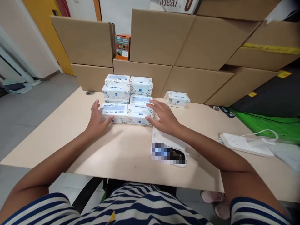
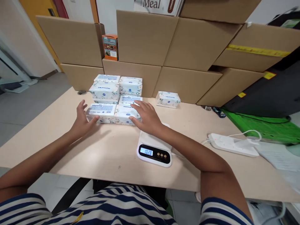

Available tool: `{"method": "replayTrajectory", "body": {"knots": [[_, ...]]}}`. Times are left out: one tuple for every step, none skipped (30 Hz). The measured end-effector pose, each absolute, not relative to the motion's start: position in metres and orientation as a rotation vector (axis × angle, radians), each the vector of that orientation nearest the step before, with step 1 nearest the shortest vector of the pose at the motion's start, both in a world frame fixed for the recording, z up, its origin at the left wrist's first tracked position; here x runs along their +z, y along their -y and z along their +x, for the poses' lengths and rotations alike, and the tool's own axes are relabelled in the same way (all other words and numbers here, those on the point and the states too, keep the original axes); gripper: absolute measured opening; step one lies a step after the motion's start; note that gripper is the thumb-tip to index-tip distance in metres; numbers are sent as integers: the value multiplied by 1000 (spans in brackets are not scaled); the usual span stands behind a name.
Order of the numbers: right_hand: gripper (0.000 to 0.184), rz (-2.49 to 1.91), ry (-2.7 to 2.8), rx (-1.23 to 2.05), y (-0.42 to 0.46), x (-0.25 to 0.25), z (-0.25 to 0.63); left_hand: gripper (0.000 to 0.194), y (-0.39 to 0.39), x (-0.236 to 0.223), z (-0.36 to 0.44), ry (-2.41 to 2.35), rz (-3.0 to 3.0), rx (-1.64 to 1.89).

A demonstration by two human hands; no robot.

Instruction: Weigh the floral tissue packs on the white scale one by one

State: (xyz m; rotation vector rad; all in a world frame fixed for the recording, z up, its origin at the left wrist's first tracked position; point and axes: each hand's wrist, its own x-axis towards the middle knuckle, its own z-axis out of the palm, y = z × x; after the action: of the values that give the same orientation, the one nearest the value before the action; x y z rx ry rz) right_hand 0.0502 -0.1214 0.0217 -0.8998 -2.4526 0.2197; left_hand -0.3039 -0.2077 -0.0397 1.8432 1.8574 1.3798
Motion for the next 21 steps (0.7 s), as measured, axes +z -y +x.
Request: {"method": "replayTrajectory", "body": {"knots": [[60,-879,2486,228,125,21,43,125,206,-50,-316,-1843,1667,1365],[60,-869,2526,234,126,20,35,126,203,-56,-325,-1787,1544,1331],[61,-870,2570,238,125,20,25,128,200,-59,-332,-1712,1479,1289],[63,-879,2614,244,122,20,13,131,197,-60,-336,-1642,1459,1246],[66,-894,2654,254,119,20,1,136,194,-59,-338,-1594,1461,1208],[70,-910,2686,271,115,20,-11,142,191,-57,-340,-1573,1467,1179],[74,-927,2710,297,112,20,-23,148,189,-56,-341,-1569,1468,1161],[80,-945,2725,328,109,20,-34,154,187,-55,-341,-1565,1461,1147],[88,-964,2738,361,107,19,-44,158,186,-54,-342,-1550,1447,1136],[95,-980,2750,394,107,19,-52,160,185,-55,-344,-1524,1433,1134],[102,-991,2760,424,107,18,-58,160,185,-56,-346,-1492,1424,1142],[107,-994,2770,452,108,18,-63,159,185,-58,-349,-1466,1422,1155],[110,-993,2778,478,110,18,-66,159,185,-60,-351,-1454,1427,1163],[112,-988,2785,500,112,17,-67,158,186,-62,-354,-1462,1438,1162],[112,-982,2788,519,114,17,-68,158,187,-63,-357,-1487,1456,1151],[113,-977,2791,537,116,16,-67,158,188,-65,-359,-1524,1480,1131],[113,-970,2793,555,118,16,-66,157,189,-66,-359,-1559,1502,1106],[112,-955,2790,575,119,15,-65,157,191,-66,-359,-1579,1517,1083],[112,-931,2780,595,120,15,-64,156,192,-65,-357,-1579,1520,1070],[112,-906,2768,618,121,15,-62,153,194,-62,-353,-1559,1510,1074],[115,-888,2759,656,122,16,-61,149,197,-59,-350,-1527,1491,1091]]}}
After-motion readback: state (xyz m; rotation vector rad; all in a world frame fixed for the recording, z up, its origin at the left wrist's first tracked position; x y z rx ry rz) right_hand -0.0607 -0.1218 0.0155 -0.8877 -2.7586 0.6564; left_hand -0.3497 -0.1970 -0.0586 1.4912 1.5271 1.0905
